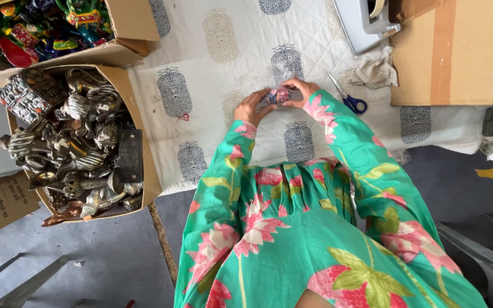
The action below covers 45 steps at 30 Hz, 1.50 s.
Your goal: The person wraps small toy figurines in bubble wrap, tears pieces of tape from a tape dispenser to secure the wrapping, and places the wrapped toys into a cardboard box. They handle the toys one at a time, smoothing the wrap around each figure before taping it closed.
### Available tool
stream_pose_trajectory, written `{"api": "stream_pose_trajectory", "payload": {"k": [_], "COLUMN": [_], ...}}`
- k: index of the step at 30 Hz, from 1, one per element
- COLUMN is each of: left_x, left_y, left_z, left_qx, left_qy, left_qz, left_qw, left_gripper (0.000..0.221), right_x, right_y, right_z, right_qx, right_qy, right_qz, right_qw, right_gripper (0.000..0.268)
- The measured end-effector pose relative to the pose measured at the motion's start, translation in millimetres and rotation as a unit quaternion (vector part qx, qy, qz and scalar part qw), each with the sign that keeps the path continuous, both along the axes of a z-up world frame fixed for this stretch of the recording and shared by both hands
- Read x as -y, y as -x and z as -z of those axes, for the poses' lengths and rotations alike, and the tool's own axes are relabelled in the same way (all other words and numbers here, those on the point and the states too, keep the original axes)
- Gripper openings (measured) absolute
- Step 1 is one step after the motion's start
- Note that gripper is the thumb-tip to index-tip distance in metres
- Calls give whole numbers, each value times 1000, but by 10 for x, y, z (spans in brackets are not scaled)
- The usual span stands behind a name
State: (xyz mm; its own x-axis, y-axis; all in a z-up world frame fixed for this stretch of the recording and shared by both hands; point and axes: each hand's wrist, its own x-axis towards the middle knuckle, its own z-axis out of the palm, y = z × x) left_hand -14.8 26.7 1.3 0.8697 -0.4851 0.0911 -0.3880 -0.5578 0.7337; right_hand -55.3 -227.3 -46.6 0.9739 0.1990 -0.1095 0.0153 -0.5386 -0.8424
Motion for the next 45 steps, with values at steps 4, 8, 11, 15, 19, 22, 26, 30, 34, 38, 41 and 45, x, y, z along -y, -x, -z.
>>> {"api": "stream_pose_trajectory", "payload": {"k": [4,8,11,15,19,22,26,30,34,38,41,45], "left_x": [1,1,27,57,3,-70,-160,-191,-192,-307,-361,-170], "left_y": [-25,-63,-124,-144,-55,54,218,367,594,623,462,190], "left_z": [91,315,269,252,353,462,695,778,1099,772,185,209], "left_qx": [-27,-56,-76,-120,-123,-188,-338,-258,-377,-332,-250,-119], "left_qy": [4,34,35,27,17,83,108,130,-49,243,222,91], "left_qz": [29,-14,-32,-63,-107,-145,-191,-129,-184,-235,-285,-168], "left_qw": [999,998,996,990,986,968,915,949,907,880,898,974], "left_gripper": [57,47,43,39,39,41,50,63,65,90,76,76], "right_x": [50,19,-16,-71,-235,-290,-324,-339,-347,-316,-307,-286], "right_y": [30,31,16,-22,-129,-183,-249,-278,-290,-304,-343,-301], "right_z": [65,17,24,42,-171,-209,-216,-172,-191,-238,-185,17], "right_qx": [-15,13,-13,-12,7,-35,-86,-104,-105,-127,-147,-136], "right_qy": [-26,-7,-10,-36,-87,-20,56,66,64,80,76,85], "right_qz": [1,5,42,91,139,155,139,131,127,116,101,103], "right_qw": [1000,1000,999,995,986,987,985,984,984,982,981,982], "right_gripper": [71,65,60,52,53,54,63,68,70,74,75,77]}}
